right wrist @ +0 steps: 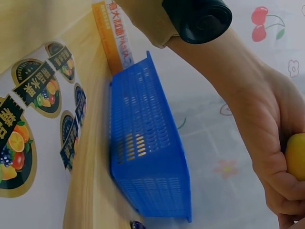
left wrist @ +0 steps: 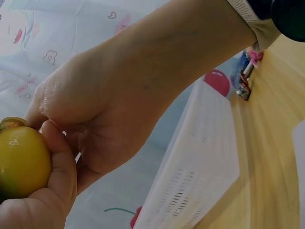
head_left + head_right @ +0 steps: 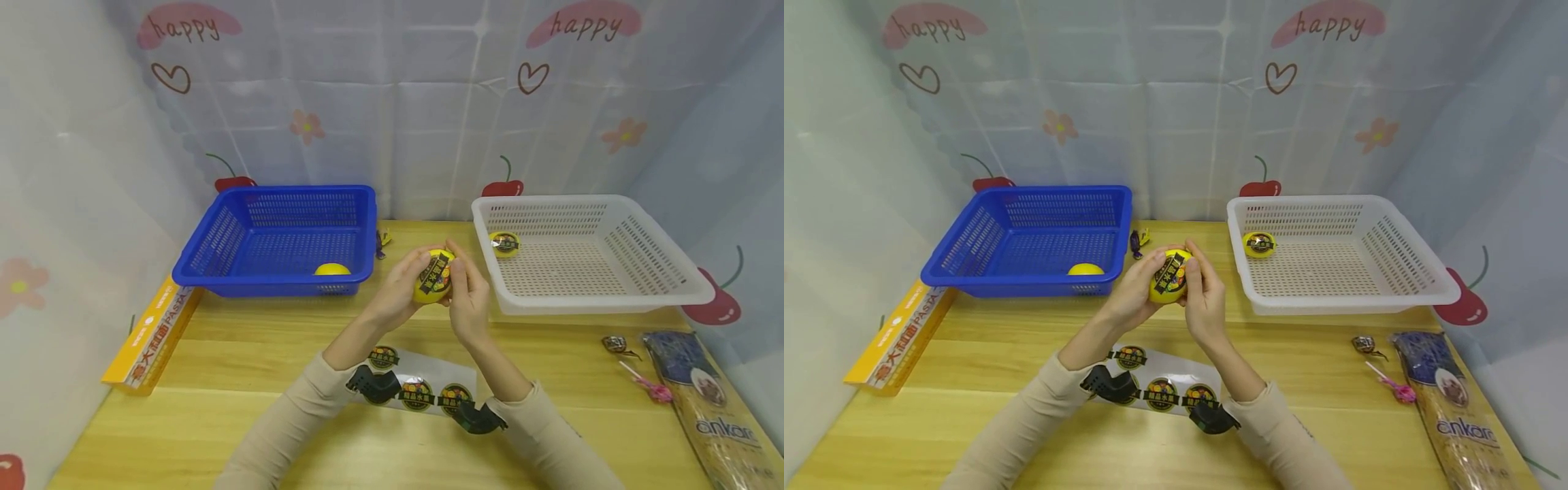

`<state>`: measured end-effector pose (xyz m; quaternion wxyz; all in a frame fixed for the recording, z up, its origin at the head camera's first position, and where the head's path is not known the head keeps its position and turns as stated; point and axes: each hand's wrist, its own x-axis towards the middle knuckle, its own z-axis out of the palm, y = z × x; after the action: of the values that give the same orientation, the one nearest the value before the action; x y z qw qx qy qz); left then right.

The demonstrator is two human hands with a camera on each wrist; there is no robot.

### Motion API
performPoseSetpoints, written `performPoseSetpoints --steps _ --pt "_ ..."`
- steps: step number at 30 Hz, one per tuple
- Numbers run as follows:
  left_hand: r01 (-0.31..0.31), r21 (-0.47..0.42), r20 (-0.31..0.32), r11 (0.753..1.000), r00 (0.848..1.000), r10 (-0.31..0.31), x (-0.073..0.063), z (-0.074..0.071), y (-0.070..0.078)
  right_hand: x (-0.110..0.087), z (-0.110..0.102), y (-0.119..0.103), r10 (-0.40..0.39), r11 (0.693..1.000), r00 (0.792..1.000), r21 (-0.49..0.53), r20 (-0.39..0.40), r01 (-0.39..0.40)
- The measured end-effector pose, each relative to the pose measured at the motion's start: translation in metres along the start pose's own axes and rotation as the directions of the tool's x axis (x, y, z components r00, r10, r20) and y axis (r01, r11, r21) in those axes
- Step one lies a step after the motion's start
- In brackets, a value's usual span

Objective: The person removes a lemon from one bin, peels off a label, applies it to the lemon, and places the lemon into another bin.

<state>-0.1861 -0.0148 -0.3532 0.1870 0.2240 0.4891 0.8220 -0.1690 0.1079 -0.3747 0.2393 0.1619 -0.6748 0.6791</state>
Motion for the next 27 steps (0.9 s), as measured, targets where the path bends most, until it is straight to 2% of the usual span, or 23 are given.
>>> performPoseSetpoints --steps 5,8,11,15,18,21,24,27 --pt "0.000 -0.027 -0.037 1.000 0.999 -0.001 0.001 0.002 0.001 0.002 0.000 -0.007 0.047 0.999 0.999 0.023 -0.020 -0.046" --pt "-0.007 -0.023 -0.064 1.000 0.998 0.006 0.001 0.004 0.000 0.002 0.001 -0.012 0.072 0.997 0.997 0.002 0.006 -0.072" --pt "-0.018 -0.019 -0.067 1.000 0.998 0.017 0.000 0.005 0.000 0.002 0.002 -0.014 0.086 0.996 0.996 -0.037 0.028 -0.085" --pt "-0.013 -0.023 -0.069 1.000 0.998 0.011 -0.002 0.005 0.001 0.004 0.001 -0.012 0.117 0.993 0.993 -0.001 0.006 -0.117" --pt "0.008 -0.015 -0.119 1.000 0.993 -0.010 -0.001 0.007 0.004 0.006 0.000 -0.012 0.155 0.985 0.988 0.083 -0.012 -0.154" --pt "0.014 0.000 -0.198 1.000 0.980 -0.013 0.000 0.009 0.005 0.005 0.000 -0.013 0.201 0.975 0.980 0.103 -0.003 -0.199" --pt "-0.017 -0.010 -0.242 1.000 0.970 0.014 0.001 0.010 0.005 0.002 0.000 -0.015 0.226 0.972 0.974 0.061 0.029 -0.227" --pt "-0.066 -0.048 -0.247 0.997 0.968 0.052 0.001 0.010 0.005 0.000 0.000 -0.014 0.219 0.973 0.974 0.057 0.056 -0.222"
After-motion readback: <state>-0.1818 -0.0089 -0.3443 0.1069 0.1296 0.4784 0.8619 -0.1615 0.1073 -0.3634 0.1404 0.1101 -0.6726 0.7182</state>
